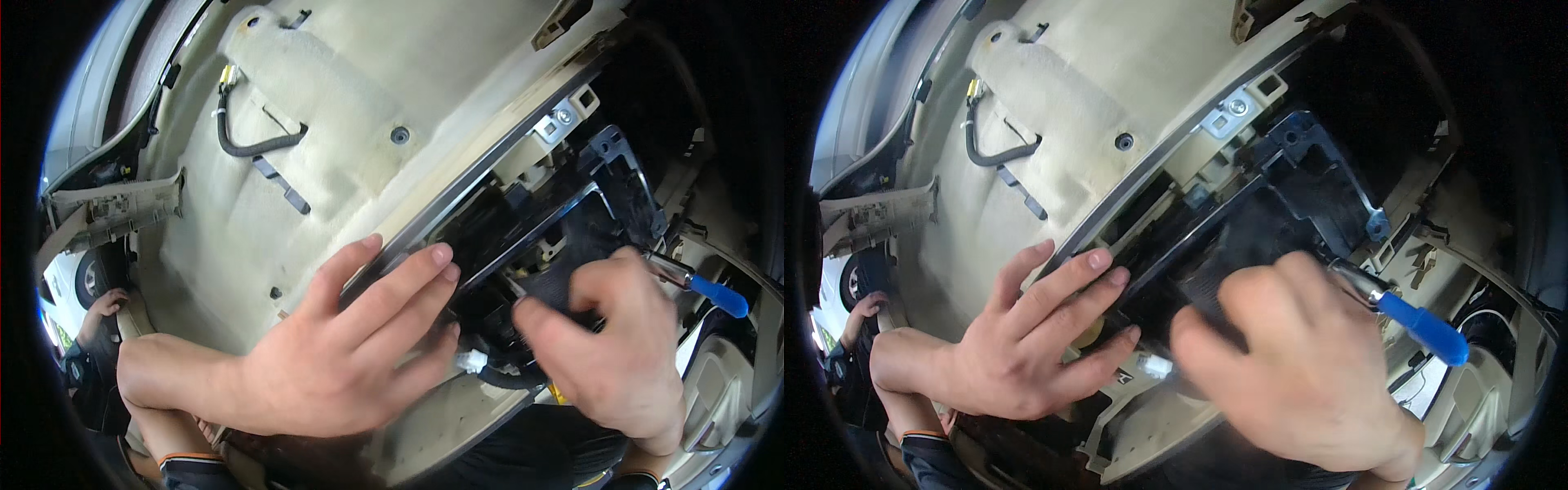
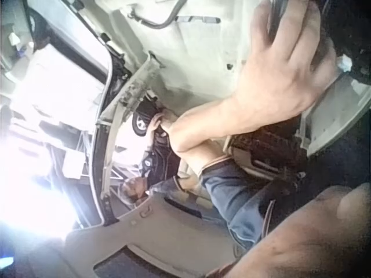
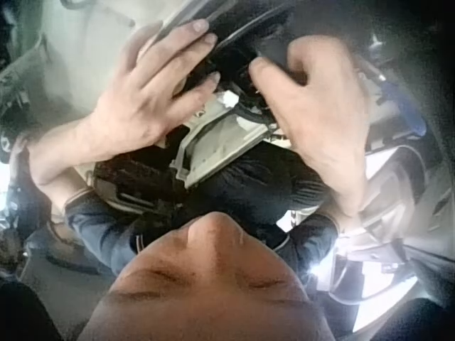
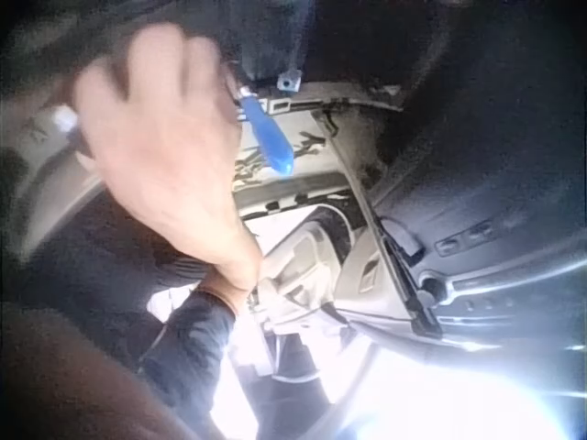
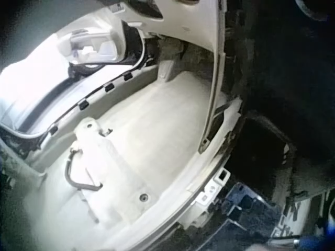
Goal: Installing and securing the center console components in a vehicle.
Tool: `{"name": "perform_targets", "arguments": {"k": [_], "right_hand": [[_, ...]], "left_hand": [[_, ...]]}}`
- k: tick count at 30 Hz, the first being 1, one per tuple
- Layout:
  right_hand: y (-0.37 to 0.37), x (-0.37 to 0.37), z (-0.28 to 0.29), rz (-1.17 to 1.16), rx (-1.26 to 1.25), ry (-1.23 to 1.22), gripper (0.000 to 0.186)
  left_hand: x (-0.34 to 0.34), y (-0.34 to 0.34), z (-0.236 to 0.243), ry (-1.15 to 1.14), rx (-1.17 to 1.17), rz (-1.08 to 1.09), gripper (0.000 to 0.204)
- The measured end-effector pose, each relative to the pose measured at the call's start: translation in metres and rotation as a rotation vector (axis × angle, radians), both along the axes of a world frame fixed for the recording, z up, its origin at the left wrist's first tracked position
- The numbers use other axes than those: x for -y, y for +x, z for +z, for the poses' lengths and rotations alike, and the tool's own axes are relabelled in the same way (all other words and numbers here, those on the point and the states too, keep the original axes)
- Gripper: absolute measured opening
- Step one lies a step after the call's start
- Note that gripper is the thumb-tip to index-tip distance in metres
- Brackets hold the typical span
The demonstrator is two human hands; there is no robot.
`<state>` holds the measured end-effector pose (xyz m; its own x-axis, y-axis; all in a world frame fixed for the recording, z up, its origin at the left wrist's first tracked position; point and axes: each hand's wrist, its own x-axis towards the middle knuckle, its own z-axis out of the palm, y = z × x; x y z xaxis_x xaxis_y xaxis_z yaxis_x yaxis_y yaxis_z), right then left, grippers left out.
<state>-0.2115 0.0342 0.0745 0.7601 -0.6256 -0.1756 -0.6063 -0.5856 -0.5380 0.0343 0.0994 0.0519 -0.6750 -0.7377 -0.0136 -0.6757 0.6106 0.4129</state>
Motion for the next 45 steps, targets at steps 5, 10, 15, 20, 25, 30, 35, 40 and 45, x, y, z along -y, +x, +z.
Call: {"name": "perform_targets", "arguments": {"k": [5, 10, 15, 20, 25, 30, 35, 40, 45], "right_hand": [[0.004, -0.005, 0.000, -0.145, -0.002, 0.054, 0.038], [0.001, -0.012, 0.002, -0.183, -0.025, -0.028, 0.039], [-0.003, -0.022, -0.005, -0.214, -0.009, -0.142, 0.036], [-0.013, -0.027, -0.005, -0.248, 0.019, -0.245, 0.037], [-0.020, -0.022, -0.018, -0.197, 0.048, -0.335, 0.045], [-0.019, -0.022, -0.023, -0.200, 0.106, -0.295, 0.044], [-0.022, -0.025, -0.022, -0.278, 0.165, -0.278, 0.044], [-0.020, -0.027, -0.025, -0.314, 0.196, -0.287, 0.044], [-0.014, -0.031, -0.028, -0.355, 0.220, -0.308, 0.043]], "left_hand": [[-0.004, -0.001, -0.005, -0.044, -0.033, 0.047, 0.021], [-0.004, -0.004, -0.012, -0.079, -0.083, 0.069, 0.022], [-0.005, -0.005, -0.013, -0.017, -0.076, 0.079, 0.026], [0.010, -0.005, -0.012, 0.093, -0.308, 0.128, 0.051], [0.050, -0.003, -0.027, 0.071, -0.448, 0.111, 0.046], [0.061, -0.011, -0.026, 0.240, -0.432, 0.122, 0.026], [0.067, -0.011, -0.026, 0.233, -0.427, 0.066, 0.024], [0.072, -0.009, -0.031, 0.197, -0.395, 0.023, 0.022], [0.075, -0.009, -0.038, 0.138, -0.356, -0.011, 0.021]]}}
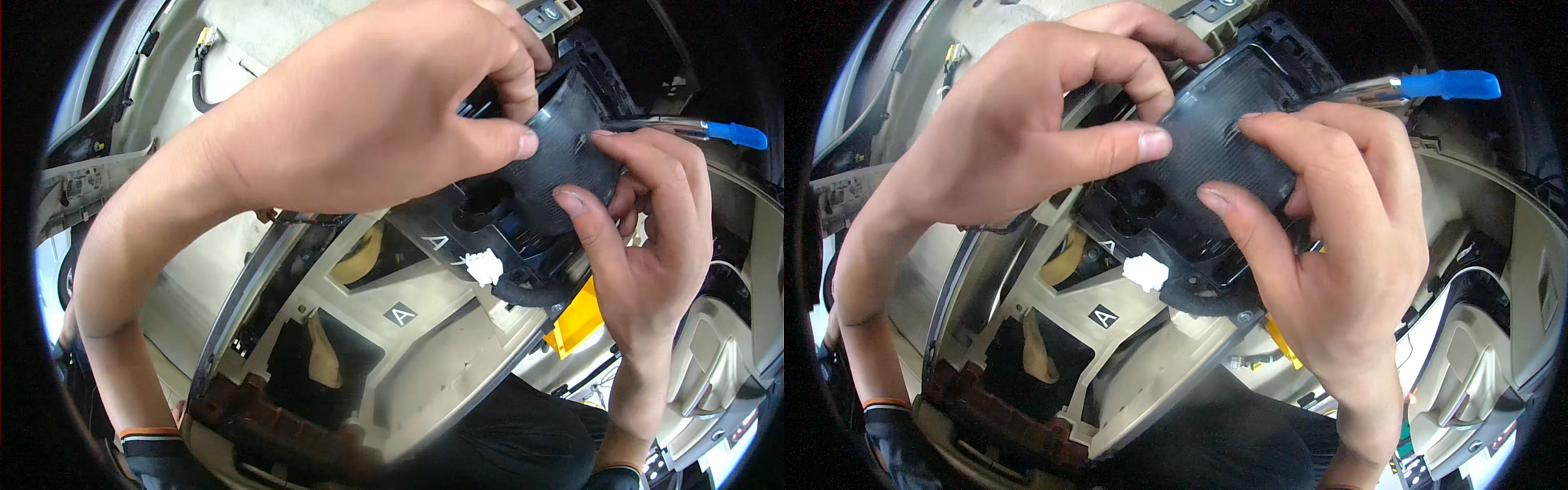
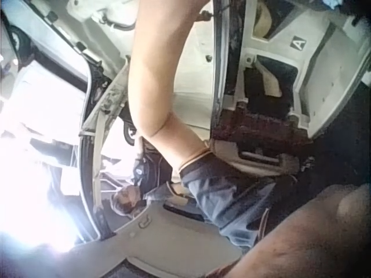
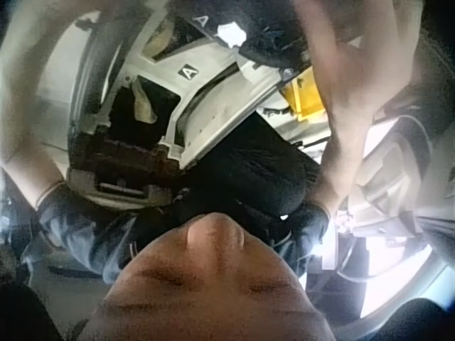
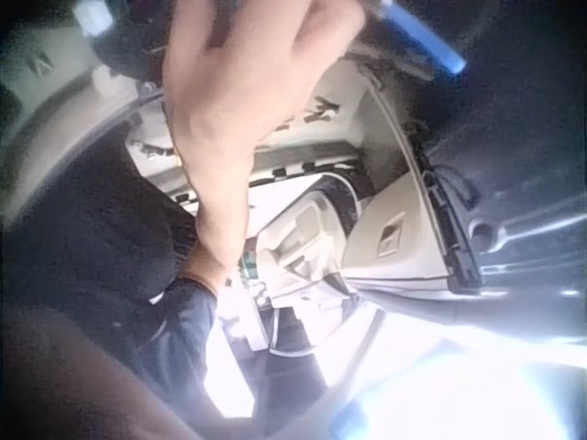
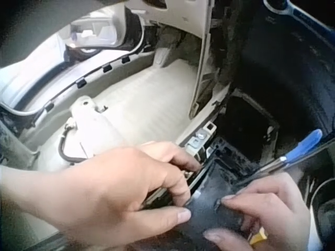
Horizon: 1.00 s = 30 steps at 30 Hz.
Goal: Installing and securing the center console components in a vehicle.
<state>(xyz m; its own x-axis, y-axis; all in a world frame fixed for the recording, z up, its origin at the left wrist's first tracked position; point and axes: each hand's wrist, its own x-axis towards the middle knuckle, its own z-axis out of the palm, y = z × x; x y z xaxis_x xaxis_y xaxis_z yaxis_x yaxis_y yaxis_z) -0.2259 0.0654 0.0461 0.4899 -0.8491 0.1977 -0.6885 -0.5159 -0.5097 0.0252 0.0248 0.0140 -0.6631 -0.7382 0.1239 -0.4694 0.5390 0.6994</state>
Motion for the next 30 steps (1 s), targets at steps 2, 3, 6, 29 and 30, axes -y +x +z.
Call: {"name": "perform_targets", "arguments": {"k": [2, 3, 6, 29, 30], "right_hand": [[0.002, -0.002, 0.001, -0.028, -0.023, 0.003, 0.043], [0.003, -0.003, 0.002, -0.029, -0.023, 0.000, 0.043], [0.005, -0.005, 0.005, -0.058, -0.023, 0.047, 0.042], [0.014, -0.015, 0.008, -0.412, 0.644, 0.711, 0.033], [0.015, -0.016, 0.009, -0.415, 0.637, 0.702, 0.033]], "left_hand": [[0.001, 0.000, -0.002, -0.021, 0.007, -0.007, 0.020], [0.001, 0.001, -0.002, -0.029, 0.009, -0.008, 0.020], [0.000, 0.001, -0.004, -0.050, 0.010, -0.005, 0.019], [-0.007, -0.011, 0.039, 0.249, -0.056, 0.111, 0.015], [-0.005, -0.012, 0.040, 0.258, -0.070, 0.108, 0.015]]}}
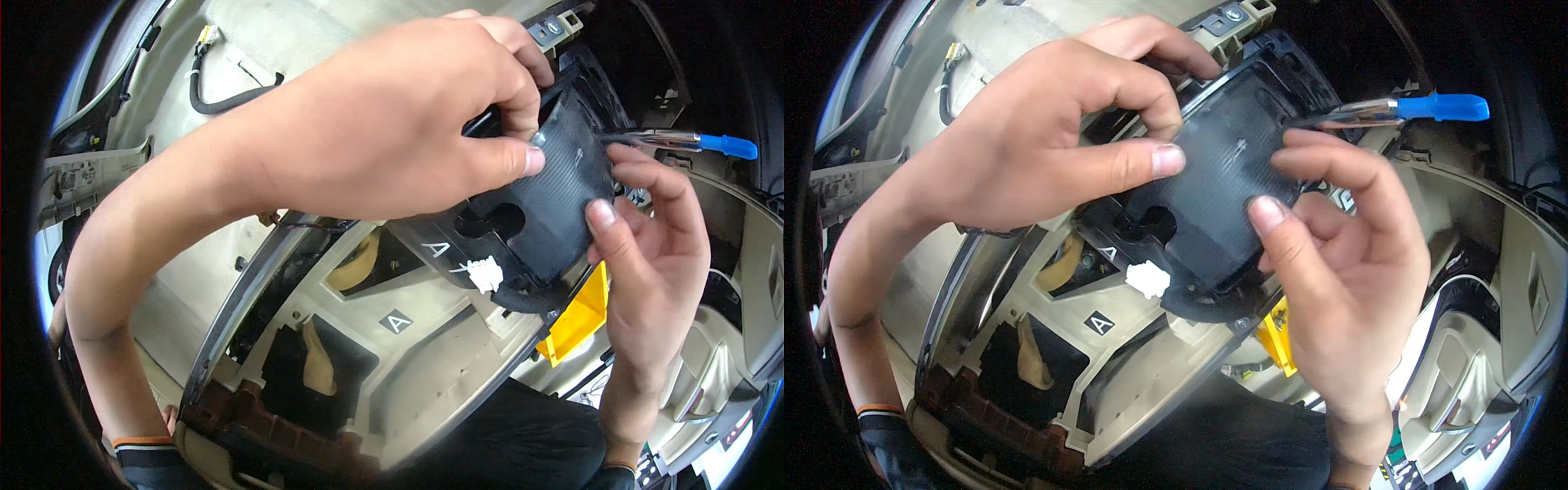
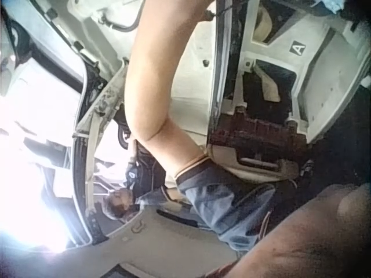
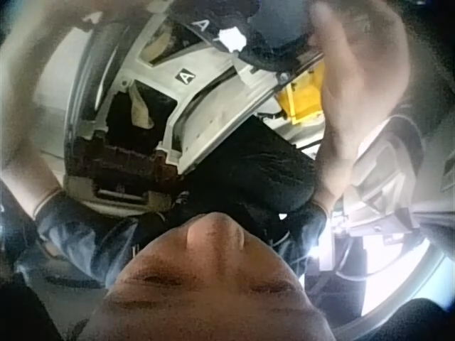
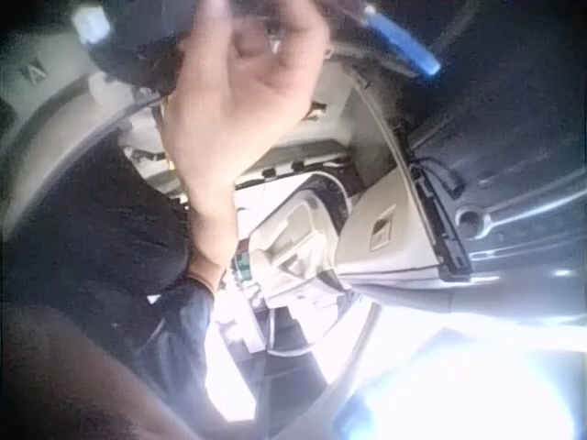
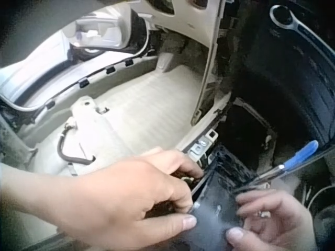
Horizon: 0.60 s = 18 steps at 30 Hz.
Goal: Installing and securing the center console components in a vehicle.
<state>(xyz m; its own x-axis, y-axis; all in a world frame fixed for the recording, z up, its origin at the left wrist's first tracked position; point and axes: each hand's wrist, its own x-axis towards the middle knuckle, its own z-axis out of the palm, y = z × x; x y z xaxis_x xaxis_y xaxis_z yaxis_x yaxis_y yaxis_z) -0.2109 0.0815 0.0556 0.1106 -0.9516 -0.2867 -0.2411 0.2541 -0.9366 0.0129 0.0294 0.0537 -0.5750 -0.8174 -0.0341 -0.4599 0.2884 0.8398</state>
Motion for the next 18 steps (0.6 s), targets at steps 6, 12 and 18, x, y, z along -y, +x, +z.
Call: {"name": "perform_targets", "arguments": {"k": [6, 12, 18], "right_hand": [[-0.008, -0.007, -0.013, 0.225, -0.389, -0.417, 0.026], [-0.003, -0.004, -0.011, 0.256, -0.519, -0.434, 0.031], [0.006, -0.006, -0.014, 0.218, -0.566, -0.439, 0.033]], "left_hand": [[0.004, 0.001, -0.026, -0.237, 0.025, -0.080, 0.016], [0.004, 0.003, -0.044, -0.314, -0.063, -0.029, 0.016], [0.000, 0.009, -0.053, -0.362, -0.011, -0.042, 0.018]]}}
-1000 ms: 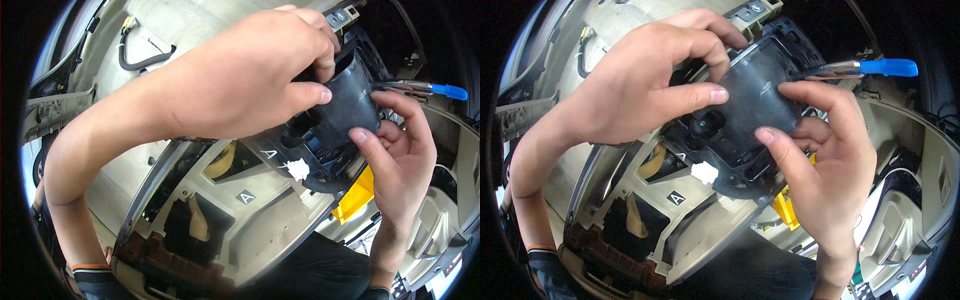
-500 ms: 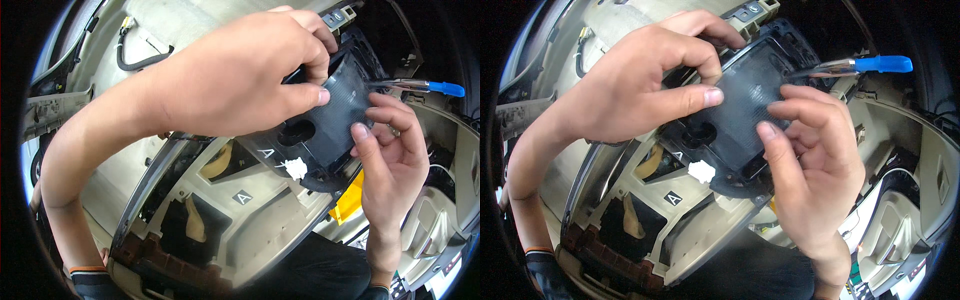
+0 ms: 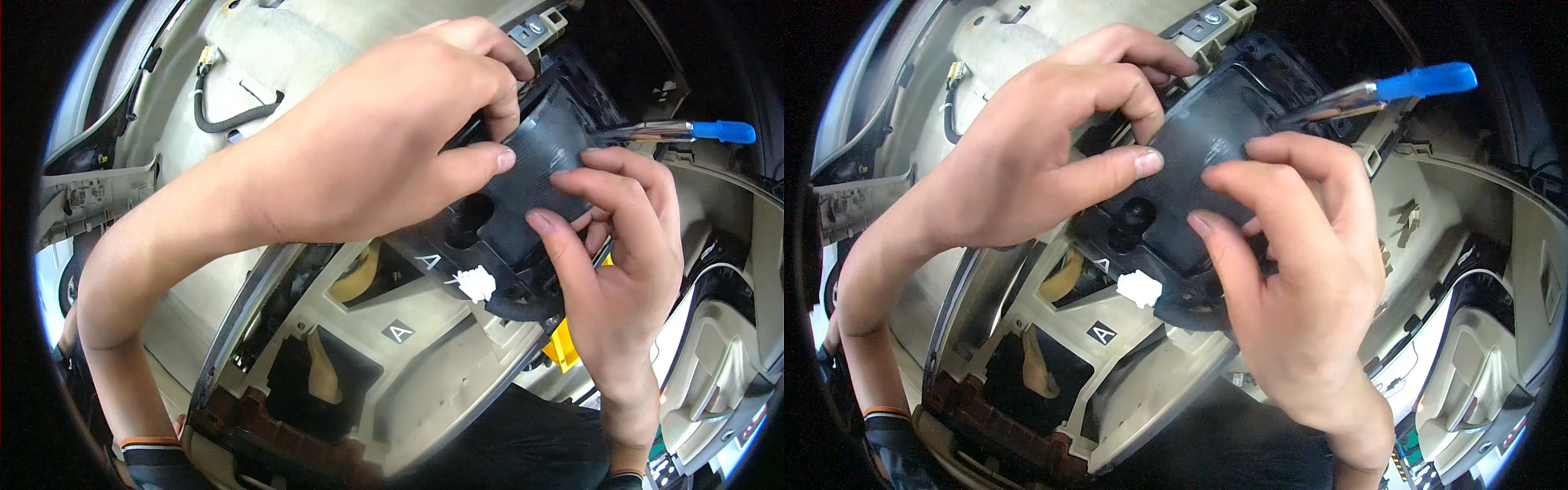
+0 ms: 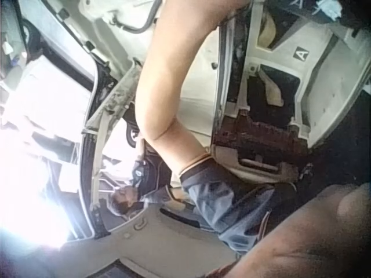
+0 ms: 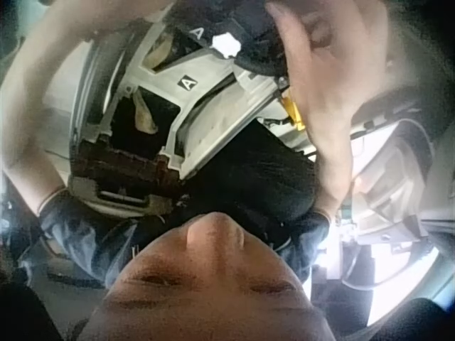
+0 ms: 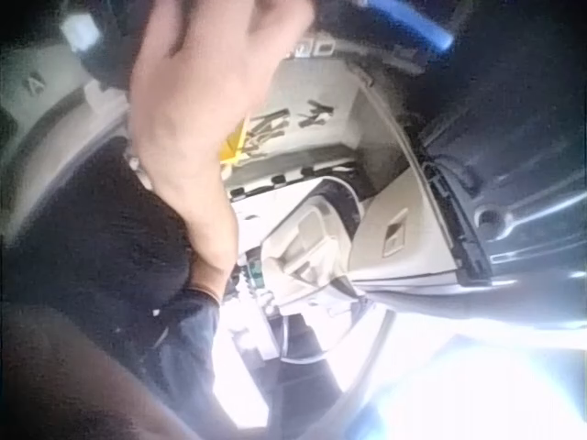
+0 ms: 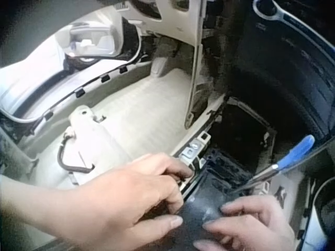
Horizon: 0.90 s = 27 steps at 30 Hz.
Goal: Installing and securing the center console components in a vehicle.
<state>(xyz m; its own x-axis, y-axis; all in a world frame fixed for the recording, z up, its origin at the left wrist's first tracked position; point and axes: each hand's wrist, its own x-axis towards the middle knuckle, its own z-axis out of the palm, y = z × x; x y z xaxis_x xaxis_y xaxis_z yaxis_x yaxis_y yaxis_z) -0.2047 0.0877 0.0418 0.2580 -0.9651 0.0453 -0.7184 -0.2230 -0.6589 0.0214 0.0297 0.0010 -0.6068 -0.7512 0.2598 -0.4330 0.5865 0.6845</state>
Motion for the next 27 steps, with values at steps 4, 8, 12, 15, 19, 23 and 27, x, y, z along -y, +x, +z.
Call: {"name": "perform_targets", "arguments": {"k": [4, 8, 12, 15, 19, 23, 27], "right_hand": [[0.004, 0.002, 0.003, 0.033, -0.037, -0.043, 0.034], [-0.001, 0.004, 0.009, 0.055, -0.056, 0.000, 0.030], [0.001, 0.003, 0.019, 0.112, -0.018, 0.091, 0.027], [-0.003, 0.001, 0.032, 0.163, -0.182, 0.031, 0.027], [-0.007, -0.001, 0.032, 0.120, -0.286, -0.012, 0.026], [-0.008, -0.001, 0.012, 0.138, -0.208, 0.035, 0.025], [-0.007, -0.001, 0.011, 0.154, -0.162, 0.052, 0.022]], "left_hand": [[-0.001, -0.001, 0.010, -0.058, 0.104, 0.022, 0.026], [0.002, -0.004, 0.008, 0.090, 0.015, 0.010, 0.045], [-0.005, 0.000, 0.009, -0.005, 0.165, -0.019, 0.047], [-0.003, -0.002, 0.009, 0.016, 0.139, -0.023, 0.043], [-0.002, -0.004, 0.010, 0.036, 0.151, -0.035, 0.046], [-0.006, -0.002, 0.010, 0.061, 0.156, -0.025, 0.052], [-0.004, -0.004, 0.017, 0.071, 0.193, -0.053, 0.061]]}}
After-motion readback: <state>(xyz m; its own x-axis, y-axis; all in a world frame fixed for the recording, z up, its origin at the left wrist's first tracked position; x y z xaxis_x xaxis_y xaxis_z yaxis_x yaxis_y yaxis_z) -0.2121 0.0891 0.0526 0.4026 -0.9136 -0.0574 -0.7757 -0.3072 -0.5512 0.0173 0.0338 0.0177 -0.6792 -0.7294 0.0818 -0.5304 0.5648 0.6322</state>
